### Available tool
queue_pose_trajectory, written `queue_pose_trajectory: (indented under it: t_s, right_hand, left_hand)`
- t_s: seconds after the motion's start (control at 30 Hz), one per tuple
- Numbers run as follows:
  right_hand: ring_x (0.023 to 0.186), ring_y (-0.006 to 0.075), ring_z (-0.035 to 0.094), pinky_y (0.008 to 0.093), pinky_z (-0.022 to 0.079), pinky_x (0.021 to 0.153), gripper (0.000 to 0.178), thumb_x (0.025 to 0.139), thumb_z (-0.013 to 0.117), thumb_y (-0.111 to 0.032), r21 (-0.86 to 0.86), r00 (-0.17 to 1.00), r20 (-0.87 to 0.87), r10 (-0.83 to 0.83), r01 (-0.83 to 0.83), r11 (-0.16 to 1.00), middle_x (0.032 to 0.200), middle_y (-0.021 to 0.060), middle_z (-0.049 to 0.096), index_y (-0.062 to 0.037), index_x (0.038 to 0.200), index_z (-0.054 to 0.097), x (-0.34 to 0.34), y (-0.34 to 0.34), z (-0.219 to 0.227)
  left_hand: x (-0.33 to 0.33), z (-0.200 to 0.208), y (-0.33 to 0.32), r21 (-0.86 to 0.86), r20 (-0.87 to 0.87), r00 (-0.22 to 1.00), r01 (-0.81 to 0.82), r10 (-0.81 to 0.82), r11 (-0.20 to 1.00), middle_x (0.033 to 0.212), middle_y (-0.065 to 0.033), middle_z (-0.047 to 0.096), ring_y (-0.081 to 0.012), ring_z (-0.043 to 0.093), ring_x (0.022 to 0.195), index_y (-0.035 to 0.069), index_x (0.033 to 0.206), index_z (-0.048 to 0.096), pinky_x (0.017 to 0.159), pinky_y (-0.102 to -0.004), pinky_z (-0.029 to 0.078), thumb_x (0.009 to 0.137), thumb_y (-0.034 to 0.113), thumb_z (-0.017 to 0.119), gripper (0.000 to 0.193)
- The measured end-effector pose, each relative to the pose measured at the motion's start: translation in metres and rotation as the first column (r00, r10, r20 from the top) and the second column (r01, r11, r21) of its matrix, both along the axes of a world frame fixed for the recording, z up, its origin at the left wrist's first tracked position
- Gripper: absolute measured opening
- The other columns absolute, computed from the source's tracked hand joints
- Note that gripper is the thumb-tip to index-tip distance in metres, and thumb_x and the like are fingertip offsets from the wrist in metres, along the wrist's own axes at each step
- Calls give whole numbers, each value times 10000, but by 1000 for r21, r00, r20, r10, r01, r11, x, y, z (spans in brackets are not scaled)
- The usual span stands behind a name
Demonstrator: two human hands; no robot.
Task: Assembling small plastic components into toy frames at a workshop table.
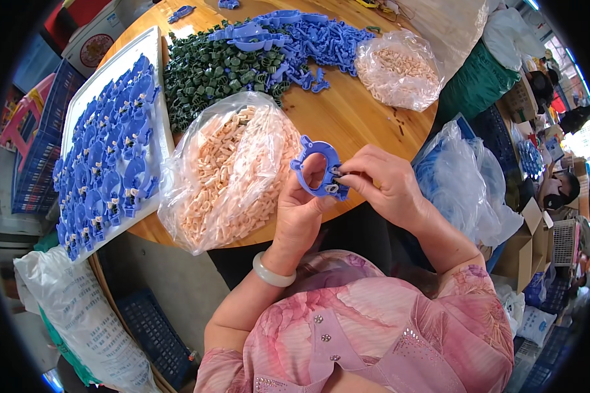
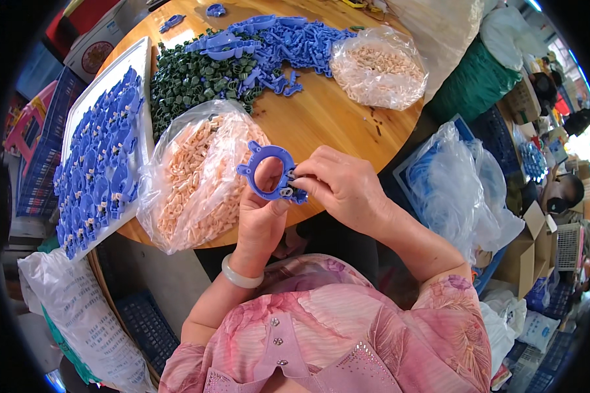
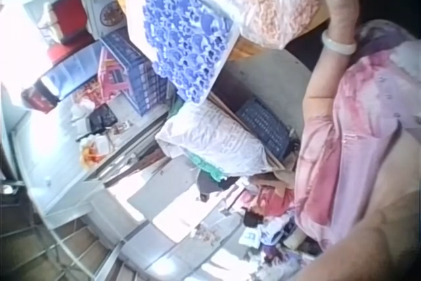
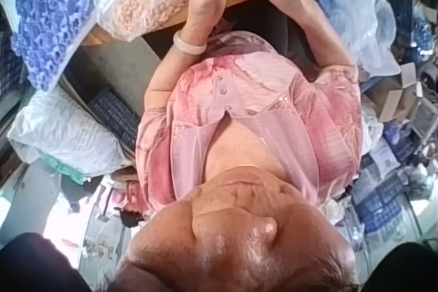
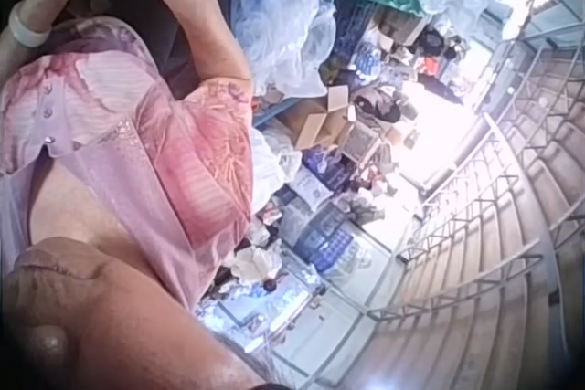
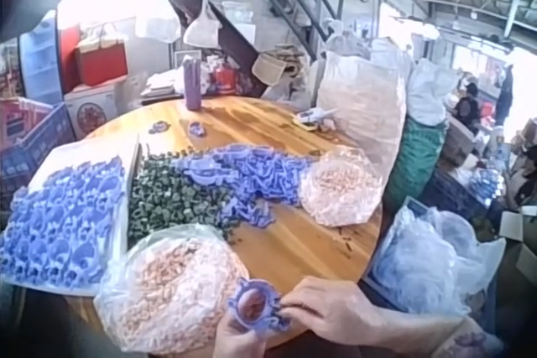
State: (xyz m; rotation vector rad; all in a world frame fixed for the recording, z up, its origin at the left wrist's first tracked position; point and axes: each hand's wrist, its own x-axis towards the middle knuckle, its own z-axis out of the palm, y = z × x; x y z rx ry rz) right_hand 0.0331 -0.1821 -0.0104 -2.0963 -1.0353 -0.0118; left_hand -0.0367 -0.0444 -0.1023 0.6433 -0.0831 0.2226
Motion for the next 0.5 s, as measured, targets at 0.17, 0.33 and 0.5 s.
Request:
queue_pose_trajectory:
  t_s: [0.17,0.33,0.5]
  right_hand:
    - [682,229,581,301,444,586,81,804,649,-92,61,994,-113,10,-3,998,768,78,579,-58,874,628,3,-3,3]
    - [664,217,580,303,438,574,56,799,655,-79,1,996,-91,12,-12,1000,743,73,570,-50,836,624,5,1,-1]
    - [634,138,543,265,417,557,75,814,662,-94,63,964,-266,27,-11,998,724,35,556,-40,832,615,8,-1,-4]
  left_hand:
    - [-1,1,1,12,0,1000,16,-16,1000,1265,-55,509,-176,500,1139,32,1309,458,959,-333,432,742,-16,703,620]
    - [0,0,1,17,15,1000,13,-14,1000,1263,-54,510,-179,504,1130,33,1307,462,961,-333,426,745,-19,698,612]
    - [-1,5,3,-25,-15,999,48,-48,999,1280,-66,500,-192,481,1176,13,1325,435,986,-355,403,779,23,679,598]
